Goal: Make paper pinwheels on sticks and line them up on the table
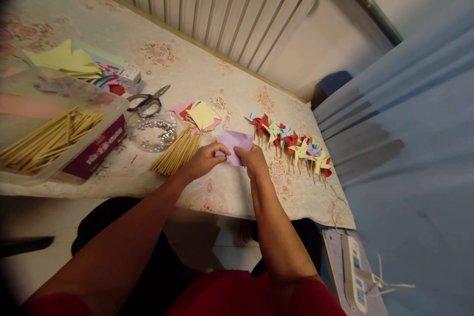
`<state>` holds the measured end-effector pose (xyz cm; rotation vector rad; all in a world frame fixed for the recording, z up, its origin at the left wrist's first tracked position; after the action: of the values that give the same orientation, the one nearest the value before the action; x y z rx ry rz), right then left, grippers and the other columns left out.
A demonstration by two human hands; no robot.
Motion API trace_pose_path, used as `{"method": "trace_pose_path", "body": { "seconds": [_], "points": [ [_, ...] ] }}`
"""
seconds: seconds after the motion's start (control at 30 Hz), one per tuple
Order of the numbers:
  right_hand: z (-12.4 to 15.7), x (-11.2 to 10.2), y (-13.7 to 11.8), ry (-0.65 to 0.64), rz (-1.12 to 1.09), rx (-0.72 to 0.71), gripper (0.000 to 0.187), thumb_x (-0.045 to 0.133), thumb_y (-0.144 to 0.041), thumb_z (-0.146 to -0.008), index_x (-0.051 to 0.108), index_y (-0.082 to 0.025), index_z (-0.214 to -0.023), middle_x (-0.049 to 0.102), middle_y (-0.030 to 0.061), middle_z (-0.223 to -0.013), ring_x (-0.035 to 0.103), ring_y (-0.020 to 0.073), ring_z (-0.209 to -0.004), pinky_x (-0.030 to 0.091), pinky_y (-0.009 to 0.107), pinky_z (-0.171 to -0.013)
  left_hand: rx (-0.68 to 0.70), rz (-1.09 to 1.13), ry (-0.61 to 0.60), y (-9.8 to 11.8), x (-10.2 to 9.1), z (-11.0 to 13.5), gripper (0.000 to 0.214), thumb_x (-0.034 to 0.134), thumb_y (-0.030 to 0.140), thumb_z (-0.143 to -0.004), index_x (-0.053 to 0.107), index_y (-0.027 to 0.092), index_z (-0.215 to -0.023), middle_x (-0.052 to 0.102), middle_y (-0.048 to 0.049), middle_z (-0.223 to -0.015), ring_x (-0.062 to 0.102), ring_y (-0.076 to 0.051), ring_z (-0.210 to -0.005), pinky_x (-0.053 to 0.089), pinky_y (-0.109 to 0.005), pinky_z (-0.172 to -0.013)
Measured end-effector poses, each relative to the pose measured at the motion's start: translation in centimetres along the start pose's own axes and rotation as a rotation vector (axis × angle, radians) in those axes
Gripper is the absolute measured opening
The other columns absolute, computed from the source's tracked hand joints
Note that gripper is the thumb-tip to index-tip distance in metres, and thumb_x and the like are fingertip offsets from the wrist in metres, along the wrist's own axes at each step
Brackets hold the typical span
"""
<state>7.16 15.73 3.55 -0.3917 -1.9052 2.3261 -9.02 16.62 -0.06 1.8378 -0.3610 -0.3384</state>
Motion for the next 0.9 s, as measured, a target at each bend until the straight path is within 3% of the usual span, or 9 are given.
{"method": "trace_pose_path", "body": {
  "seconds": [0.17,0.57,0.9],
  "points": [
    [-0.1,-0.23,0.01,0.03,0.029,-0.014,0.036,0.077,-0.031,-0.05,0.066,-0.015,-0.081,0.067,-0.0008,-0.07,0.059,0.0134,-0.06,0.048,0.027,-0.063,-0.031,0.065,0.029,-0.2,-0.1,0.01,0.025,0.058,0.018,-0.076,0.067,0.019,-0.099,0.068,-0.0036,-0.102,0.06,-0.016,-0.092,0.046,-0.028,-0.083],
    [-0.56,-0.56,0.47,0.033,0.058,-0.017,0.034,0.075,-0.032,-0.052,0.066,-0.014,-0.079,0.065,-0.0013,-0.066,0.056,0.0125,-0.057,0.046,0.026,-0.059,-0.019,0.003,0.037,0.38,-0.35,0.04,0.026,0.047,0.012,-0.078,0.067,0.018,-0.094,0.068,-0.0039,-0.1,0.06,-0.016,-0.095,0.046,-0.031,-0.09],
    [0.18,0.3,0.24,0.001,0.085,-0.016,0.032,0.075,-0.033,-0.054,0.066,-0.015,-0.079,0.065,-0.0019,-0.066,0.056,0.012,-0.058,0.045,0.026,-0.059,-0.008,-0.025,0.012,-0.08,-0.02,-0.03,0.017,0.056,0.014,-0.074,0.066,0.019,-0.086,0.067,-0.0013,-0.09,0.059,-0.015,-0.087,0.045,-0.029,-0.082]
  ]
}}
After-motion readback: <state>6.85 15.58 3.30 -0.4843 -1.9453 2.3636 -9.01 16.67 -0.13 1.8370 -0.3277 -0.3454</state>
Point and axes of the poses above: each hand's wrist, its own z-axis away from the middle knuckle, its own x-axis out of the palm, y = z × x, the point moved 2 cm from there along -z, towards the middle knuckle
